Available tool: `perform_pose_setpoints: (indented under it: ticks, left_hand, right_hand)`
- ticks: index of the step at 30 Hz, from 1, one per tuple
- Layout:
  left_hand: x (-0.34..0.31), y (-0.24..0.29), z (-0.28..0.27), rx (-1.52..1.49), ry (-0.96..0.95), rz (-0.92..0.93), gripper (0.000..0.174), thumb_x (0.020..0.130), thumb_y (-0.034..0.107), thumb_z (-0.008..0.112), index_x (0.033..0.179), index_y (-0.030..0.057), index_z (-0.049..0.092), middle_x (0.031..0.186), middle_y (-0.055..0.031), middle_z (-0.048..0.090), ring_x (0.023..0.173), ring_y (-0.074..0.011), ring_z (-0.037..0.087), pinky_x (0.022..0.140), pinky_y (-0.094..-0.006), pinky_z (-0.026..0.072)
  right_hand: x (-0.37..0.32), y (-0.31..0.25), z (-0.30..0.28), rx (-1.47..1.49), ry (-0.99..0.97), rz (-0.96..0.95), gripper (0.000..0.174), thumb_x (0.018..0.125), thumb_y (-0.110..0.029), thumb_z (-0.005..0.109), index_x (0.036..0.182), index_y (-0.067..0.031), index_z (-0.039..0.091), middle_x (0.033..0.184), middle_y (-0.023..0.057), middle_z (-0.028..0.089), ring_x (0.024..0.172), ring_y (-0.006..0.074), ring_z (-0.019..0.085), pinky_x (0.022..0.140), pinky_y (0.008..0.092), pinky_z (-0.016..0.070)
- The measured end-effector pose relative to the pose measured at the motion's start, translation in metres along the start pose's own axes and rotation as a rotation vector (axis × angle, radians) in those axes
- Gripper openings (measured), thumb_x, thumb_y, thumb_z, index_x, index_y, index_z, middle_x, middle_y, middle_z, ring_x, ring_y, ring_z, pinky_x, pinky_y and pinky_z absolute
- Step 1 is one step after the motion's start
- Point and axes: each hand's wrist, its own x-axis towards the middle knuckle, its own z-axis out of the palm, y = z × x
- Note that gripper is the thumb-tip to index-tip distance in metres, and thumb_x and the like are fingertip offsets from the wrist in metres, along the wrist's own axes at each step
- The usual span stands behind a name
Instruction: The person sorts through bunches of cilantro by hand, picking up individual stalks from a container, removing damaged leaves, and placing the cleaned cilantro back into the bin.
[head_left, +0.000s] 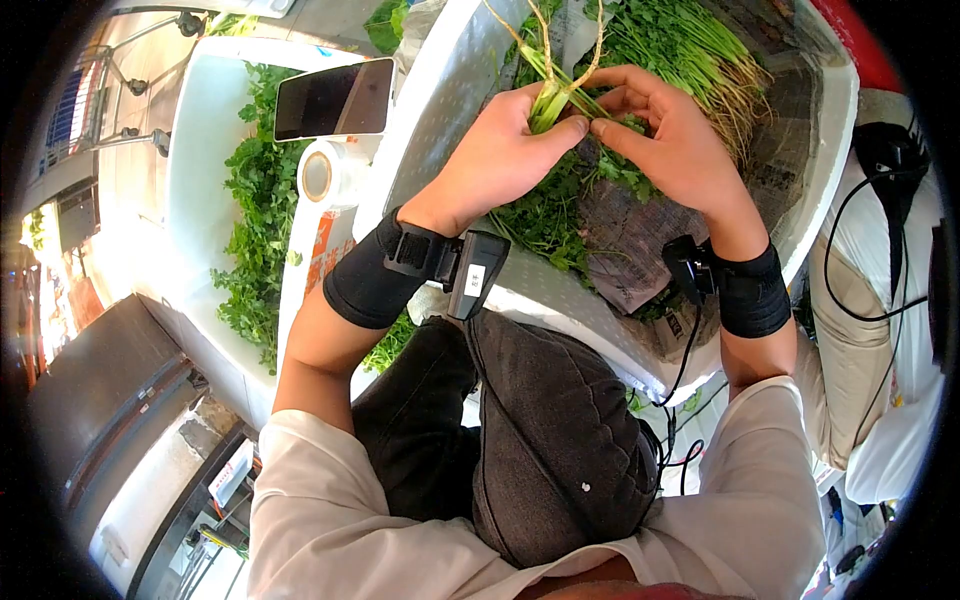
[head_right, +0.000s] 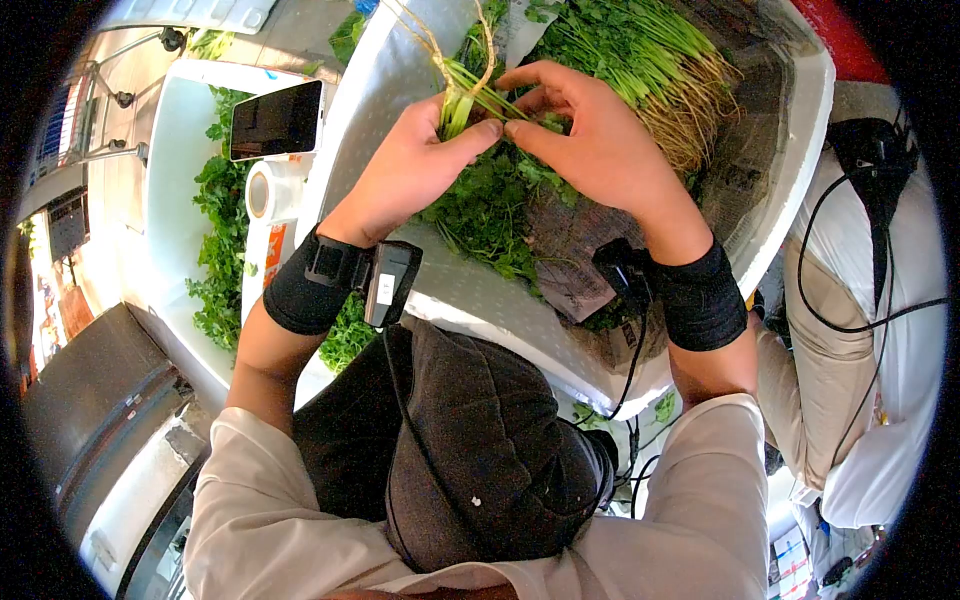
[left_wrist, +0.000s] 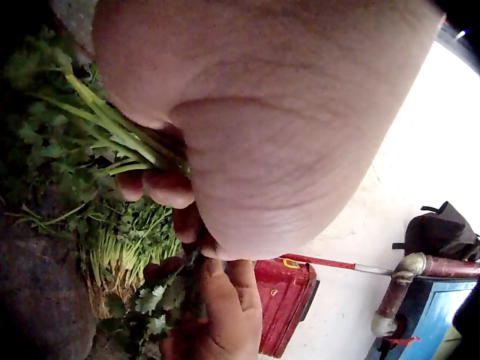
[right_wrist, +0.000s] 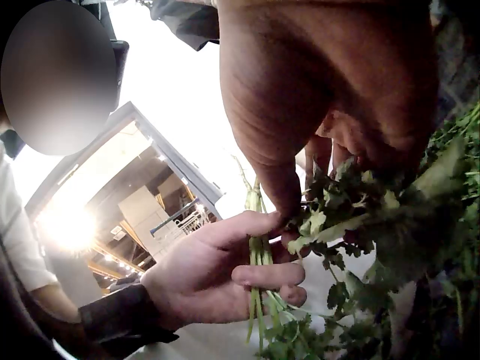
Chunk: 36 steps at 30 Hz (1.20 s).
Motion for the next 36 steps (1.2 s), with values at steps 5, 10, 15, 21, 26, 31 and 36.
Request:
perform_pose_setpoints:
  ticks: [5,10,15,21,26,31,36]
  left_hand:
    - [0.0,0.001,-0.001,0.083,-0.026,-0.011,0.029,0.099,0.022,0.067,0.119,-0.0004,0.066,0.099,-0.0055,0.072,0.093,-0.0132,0.063,0.087,-0.0322,0.0514]
    - [0.003,-0.005,0.0,0.186,-0.041,0.041,0.03,0.099,0.021,0.066,0.119,-0.0005,0.064,0.098,-0.0101,0.072,0.091,-0.0169,0.064,0.086,-0.0338,0.0513]
    - [0.002,-0.005,-0.001,0.203,-0.055,0.034,0.029,0.099,0.02,0.066,0.119,-0.0006,0.064,0.095,-0.0104,0.07,0.087,-0.0172,0.063,0.085,-0.0345,0.0511]
    - [0.001,-0.004,0.0,0.233,-0.044,0.097,0.029,0.099,0.02,0.066,0.119,-0.0011,0.063,0.09,-0.0112,0.069,0.083,-0.0174,0.062,0.081,-0.0355,0.0513]
    - [0.001,-0.008,0.001,0.223,-0.055,0.099,0.028,0.098,0.02,0.066,0.116,-0.0017,0.063,0.088,-0.013,0.069,0.08,-0.0209,0.062,0.078,-0.0378,0.051]
    - [0.0,-0.008,0.0,0.289,-0.036,0.087,0.028,0.098,0.02,0.066,0.114,-0.002,0.062,0.089,-0.0177,0.069,0.079,-0.0261,0.063,0.078,-0.0391,0.051]
    - [0.002,-0.006,0.0,0.251,0.002,0.058,0.028,0.098,0.021,0.066,0.114,-0.002,0.063,0.09,-0.0177,0.069,0.08,-0.0257,0.063,0.079,-0.0379,0.0513]
  right_hand:
    - [-0.002,0.0,-0.003,-0.055,-0.007,0.091,0.038,0.092,-0.015,0.072,0.127,-0.0025,0.065,0.09,0.0051,0.069,0.084,0.0118,0.061,0.073,0.0298,0.0486]
    - [-0.001,0.001,-0.006,-0.133,-0.005,0.036,0.035,0.091,-0.015,0.072,0.123,-0.0021,0.067,0.089,0.0043,0.069,0.078,0.0097,0.059,0.068,0.0277,0.0471]
    - [-0.002,-0.004,-0.004,-0.092,-0.026,0.095,0.035,0.09,-0.014,0.073,0.123,-0.0027,0.067,0.09,0.0044,0.07,0.077,0.0088,0.058,0.067,0.0267,0.0466]
    - [-0.003,-0.002,-0.003,-0.112,-0.024,0.087,0.036,0.09,-0.013,0.073,0.124,-0.0014,0.066,0.09,0.0068,0.071,0.08,0.0109,0.06,0.071,0.0293,0.0493]
    - [-0.003,-0.009,-0.005,-0.193,-0.044,0.076,0.034,0.089,-0.012,0.071,0.12,0.0018,0.067,0.093,0.0103,0.073,0.086,0.0148,0.064,0.079,0.0326,0.0523]
    - [-0.004,-0.016,-0.008,-0.257,-0.026,0.147,0.031,0.089,-0.015,0.071,0.114,0.0047,0.071,0.094,0.0132,0.075,0.087,0.016,0.068,0.081,0.0327,0.054]
    - [-0.002,-0.009,-0.008,-0.209,-0.01,0.131,0.03,0.09,-0.016,0.071,0.112,0.0057,0.071,0.09,0.0123,0.075,0.083,0.0152,0.068,0.078,0.0321,0.0541]
